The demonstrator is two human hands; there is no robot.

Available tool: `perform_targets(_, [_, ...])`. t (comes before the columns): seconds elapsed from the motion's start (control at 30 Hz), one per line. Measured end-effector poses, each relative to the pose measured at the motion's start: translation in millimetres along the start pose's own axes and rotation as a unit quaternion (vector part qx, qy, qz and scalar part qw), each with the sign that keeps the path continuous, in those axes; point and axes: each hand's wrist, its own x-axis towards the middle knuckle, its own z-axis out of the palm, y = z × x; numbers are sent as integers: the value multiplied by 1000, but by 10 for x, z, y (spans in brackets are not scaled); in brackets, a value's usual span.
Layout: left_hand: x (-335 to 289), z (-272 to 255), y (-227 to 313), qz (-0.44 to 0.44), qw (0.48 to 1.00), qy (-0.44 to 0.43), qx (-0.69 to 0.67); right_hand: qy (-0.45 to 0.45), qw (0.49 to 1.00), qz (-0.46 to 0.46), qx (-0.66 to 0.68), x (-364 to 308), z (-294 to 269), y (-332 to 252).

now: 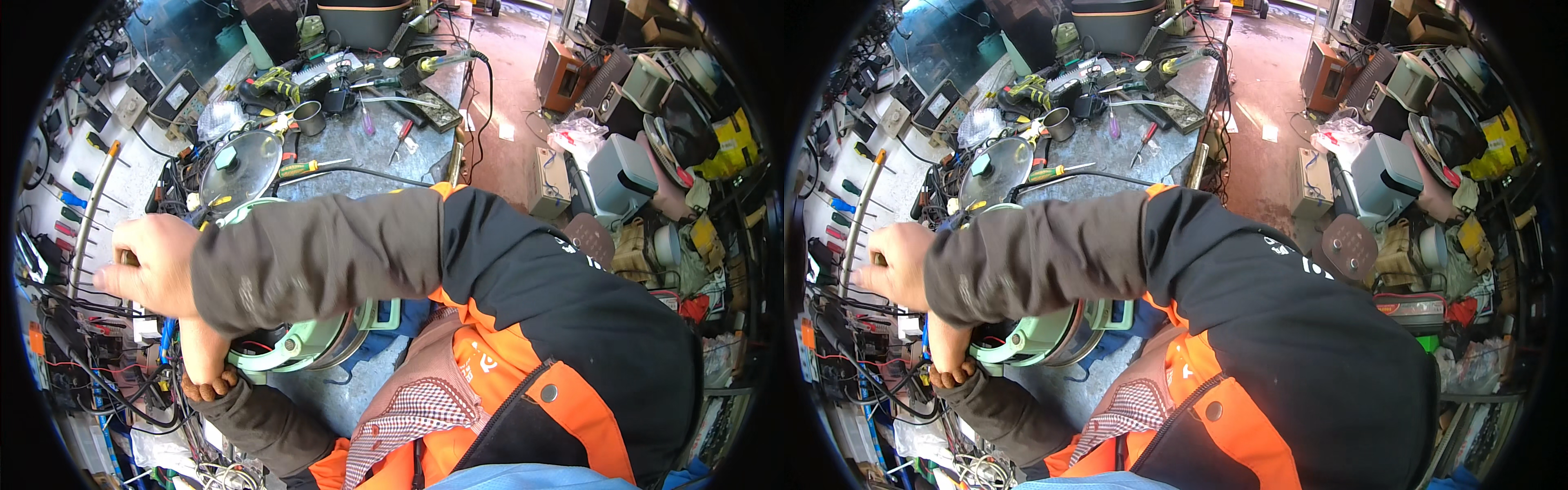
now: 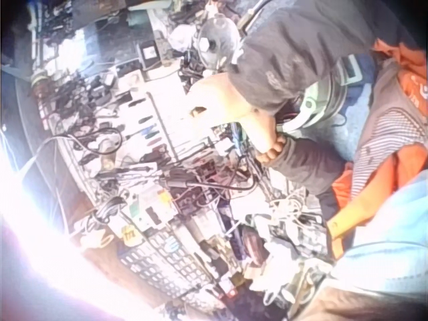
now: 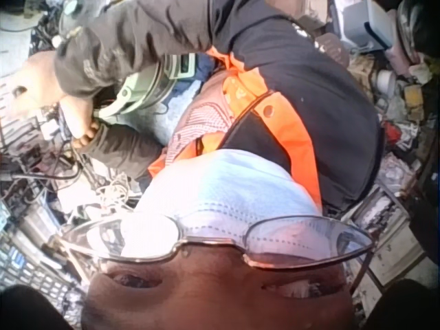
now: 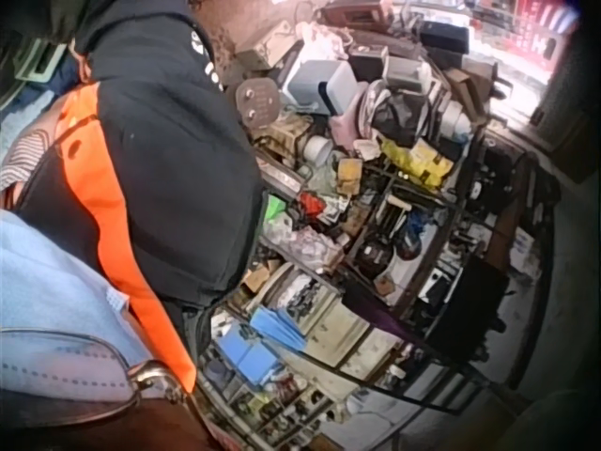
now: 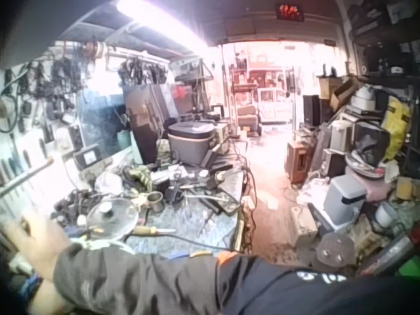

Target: The person works at a cluttered workbench, using pliers and a screwdriver to strip, twist, and connect wires inside a green cylindrical device. They open a toolbox to select tools, manipulate small components, and test connections with a multimeter.

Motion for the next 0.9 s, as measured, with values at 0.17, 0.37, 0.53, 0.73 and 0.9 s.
perform_targets(0.17, [54,-39,32,-17,993,-81,-88,-545,578,384,471,618,-202,215])
perform_targets(0.37, [44,-7,45,7,1000,-15,1,-97,994,52,-25,57,-346,-351])
perform_targets(0.53, [1,-24,88,-2,1000,-13,-4,-96,989,95,54,72,-208,-347])
perform_targets(0.73, [134,88,300,-25,992,-68,-101,-261,866,288,314,437,-451,-5])
perform_targets(0.9, [18,-82,190,3,999,-32,4,-19,990,132,44,25,-279,-318])
